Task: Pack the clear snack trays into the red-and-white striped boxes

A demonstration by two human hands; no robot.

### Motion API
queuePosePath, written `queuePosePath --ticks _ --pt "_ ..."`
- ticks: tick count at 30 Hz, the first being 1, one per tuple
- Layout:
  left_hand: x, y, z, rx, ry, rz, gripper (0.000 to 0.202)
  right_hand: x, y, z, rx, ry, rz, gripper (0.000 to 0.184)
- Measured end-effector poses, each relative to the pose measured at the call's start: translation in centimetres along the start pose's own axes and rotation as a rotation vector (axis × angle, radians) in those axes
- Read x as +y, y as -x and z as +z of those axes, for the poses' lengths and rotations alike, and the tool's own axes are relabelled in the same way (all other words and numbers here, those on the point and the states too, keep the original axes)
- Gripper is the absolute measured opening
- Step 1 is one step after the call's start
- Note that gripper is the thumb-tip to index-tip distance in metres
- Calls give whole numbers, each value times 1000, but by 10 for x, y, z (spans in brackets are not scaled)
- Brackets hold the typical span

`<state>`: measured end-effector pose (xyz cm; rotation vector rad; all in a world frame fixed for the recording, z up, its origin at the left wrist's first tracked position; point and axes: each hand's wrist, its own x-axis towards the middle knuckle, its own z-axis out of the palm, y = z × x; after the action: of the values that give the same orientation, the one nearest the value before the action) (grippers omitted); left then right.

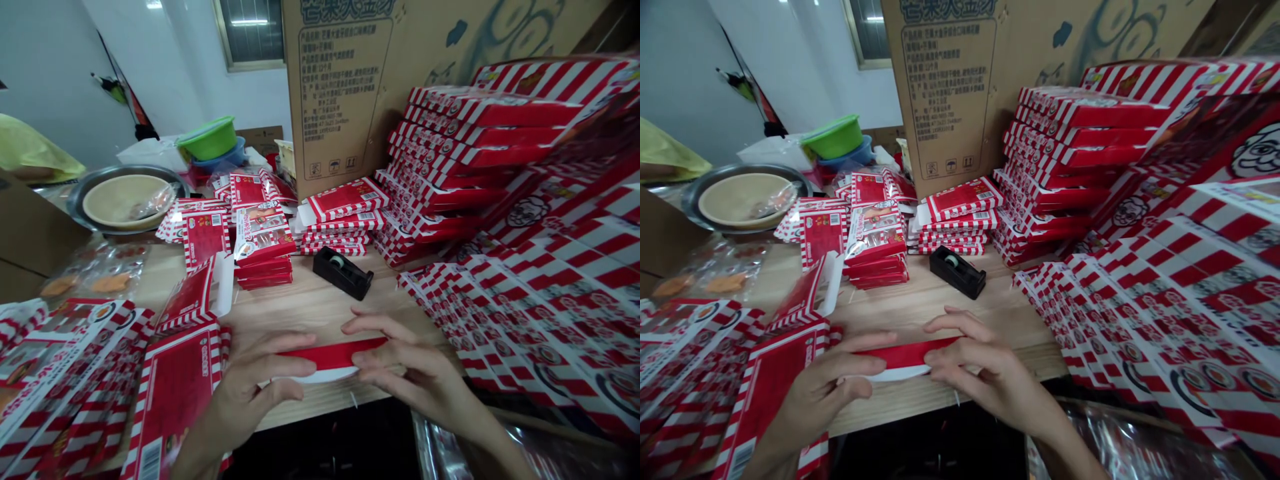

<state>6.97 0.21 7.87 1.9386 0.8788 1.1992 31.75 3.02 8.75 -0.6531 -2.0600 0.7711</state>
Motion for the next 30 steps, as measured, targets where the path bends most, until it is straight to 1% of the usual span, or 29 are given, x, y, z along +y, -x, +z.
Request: queuePosePath --ticks 2,4,5,7,9,11,13,18,20,22,25,27,29,30 --pt "1 0 2 -2 7 -30 30 -10 -6 4 15 174 -40 12" --pt "0 4 6 15 -10 -73 33 -20 -11 11 73 329 -78 16" --pt "-1 7 9 38 -21 -92 38 -24 -13 15 101 383 -92 16" --pt "-7 15 14 96 -23 -118 51 -27 -16 23 134 414 -96 15" --pt "-13 23 19 127 -3 -106 58 -28 -17 28 147 371 -75 14" --pt "-16 29 21 120 9 -79 60 -28 -17 29 172 355 -56 15" --pt "-17 31 21 108 1 -83 62 -29 -18 29 177 394 -56 16" --pt "-9 27 19 68 -52 -163 57 -38 -29 33 50 466 -72 6" --pt "-8 27 19 72 -50 -177 59 -41 -33 39 27 456 -73 12" --pt "-9 29 19 72 -34 -176 65 -42 -34 44 43 438 -68 16" --pt "-9 31 20 59 17 -140 66 -41 -33 45 41 435 -94 21" --pt "-8 31 21 83 54 -109 58 -41 -34 39 -38 395 -120 20" --pt "-6 30 23 133 85 -90 44 -42 -36 30 -152 303 -103 16" --pt "-4 29 24 160 102 -86 36 -42 -38 25 -205 257 -75 17"
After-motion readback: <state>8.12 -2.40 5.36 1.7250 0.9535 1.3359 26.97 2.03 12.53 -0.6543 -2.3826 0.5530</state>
